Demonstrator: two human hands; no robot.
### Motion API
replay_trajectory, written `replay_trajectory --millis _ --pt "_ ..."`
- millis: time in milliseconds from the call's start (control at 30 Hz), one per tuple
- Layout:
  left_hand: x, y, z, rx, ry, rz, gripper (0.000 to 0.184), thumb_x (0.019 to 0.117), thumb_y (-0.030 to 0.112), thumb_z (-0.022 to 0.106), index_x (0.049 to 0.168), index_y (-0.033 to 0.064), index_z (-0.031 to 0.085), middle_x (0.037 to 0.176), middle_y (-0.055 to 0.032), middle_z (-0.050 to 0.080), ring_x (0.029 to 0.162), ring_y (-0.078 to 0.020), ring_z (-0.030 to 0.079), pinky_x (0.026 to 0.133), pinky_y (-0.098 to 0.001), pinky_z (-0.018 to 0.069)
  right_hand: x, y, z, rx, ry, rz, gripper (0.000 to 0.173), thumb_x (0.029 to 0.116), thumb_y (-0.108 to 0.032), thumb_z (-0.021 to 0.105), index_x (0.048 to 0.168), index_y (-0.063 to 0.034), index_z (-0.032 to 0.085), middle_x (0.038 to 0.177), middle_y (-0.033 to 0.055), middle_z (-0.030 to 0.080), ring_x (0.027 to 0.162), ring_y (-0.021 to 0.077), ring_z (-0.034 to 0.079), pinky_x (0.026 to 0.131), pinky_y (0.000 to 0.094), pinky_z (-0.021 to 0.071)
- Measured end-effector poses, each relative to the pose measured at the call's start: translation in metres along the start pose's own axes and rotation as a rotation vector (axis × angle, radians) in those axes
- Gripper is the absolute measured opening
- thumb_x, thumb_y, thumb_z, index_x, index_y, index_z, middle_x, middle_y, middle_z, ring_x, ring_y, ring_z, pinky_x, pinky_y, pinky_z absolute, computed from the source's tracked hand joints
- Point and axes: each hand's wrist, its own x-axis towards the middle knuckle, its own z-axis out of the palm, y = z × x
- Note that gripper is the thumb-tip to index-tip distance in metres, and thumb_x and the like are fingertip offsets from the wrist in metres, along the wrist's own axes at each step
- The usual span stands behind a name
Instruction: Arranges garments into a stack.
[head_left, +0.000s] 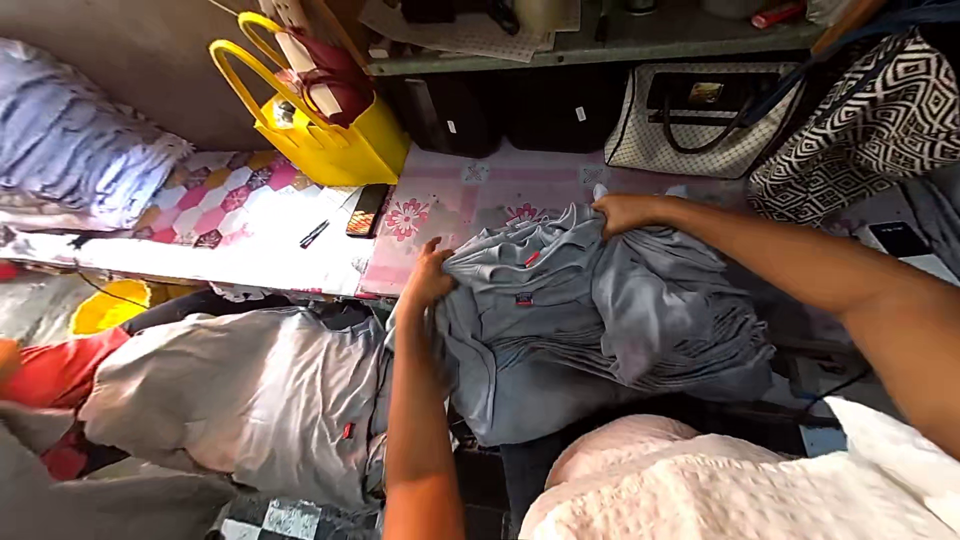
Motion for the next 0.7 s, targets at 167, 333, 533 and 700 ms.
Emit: replay_trajectory --millis 167,333,533,700 --pt "0.021 -0.010 0.018 -0.121 -0.085 -0.134 0.043 0.0742 -0.004 0.080 0.116 -0.0023 0.068 0.109 -0.0251 0.070 0.101 -0.0410 0.067 0.088 -0.0616 0.0513 0.040 -0.006 0.001 0.048 -0.222 0.254 0.039 0.0883 -0.012 0.081 0.117 0.0097 0.066 0.116 0.0276 0.067 0.114 0.0407 0.062 0.103 0.0585 0.0448" --pt "-0.031 0.022 0.054 0.130 0.182 0.099 0.036 0.0718 0.005 0.080 0.107 0.0004 0.074 0.119 -0.0175 0.069 0.115 -0.0371 0.063 0.097 -0.0601 0.0501 0.040 0.028 0.012 0.197 -0.168 0.188 0.050 0.0873 -0.001 0.077 0.132 0.0087 0.057 0.128 0.0286 0.062 0.122 0.0398 0.059 0.108 0.0561 0.0432" --pt "-0.127 0.049 0.152 0.281 0.540 0.303 0.019 0.0683 -0.002 0.072 0.087 -0.0010 0.075 0.112 -0.0169 0.075 0.098 -0.0358 0.070 0.083 -0.0520 0.0534 0.046 0.022 0.016 0.133 -0.269 0.050 0.028 0.0906 0.009 0.067 0.118 0.0102 0.064 0.113 0.0267 0.067 0.108 0.0364 0.064 0.099 0.0540 0.0476" --pt "-0.154 0.045 0.153 0.176 0.591 0.208 0.023 0.0726 -0.002 0.070 0.095 -0.0010 0.075 0.123 -0.0237 0.069 0.106 -0.0417 0.068 0.089 -0.0537 0.0538 0.011 0.009 0.034 0.031 0.081 -0.179 0.036 0.0795 0.004 0.077 0.114 0.0095 0.067 0.110 0.0259 0.069 0.106 0.0386 0.067 0.097 0.0585 0.0508"
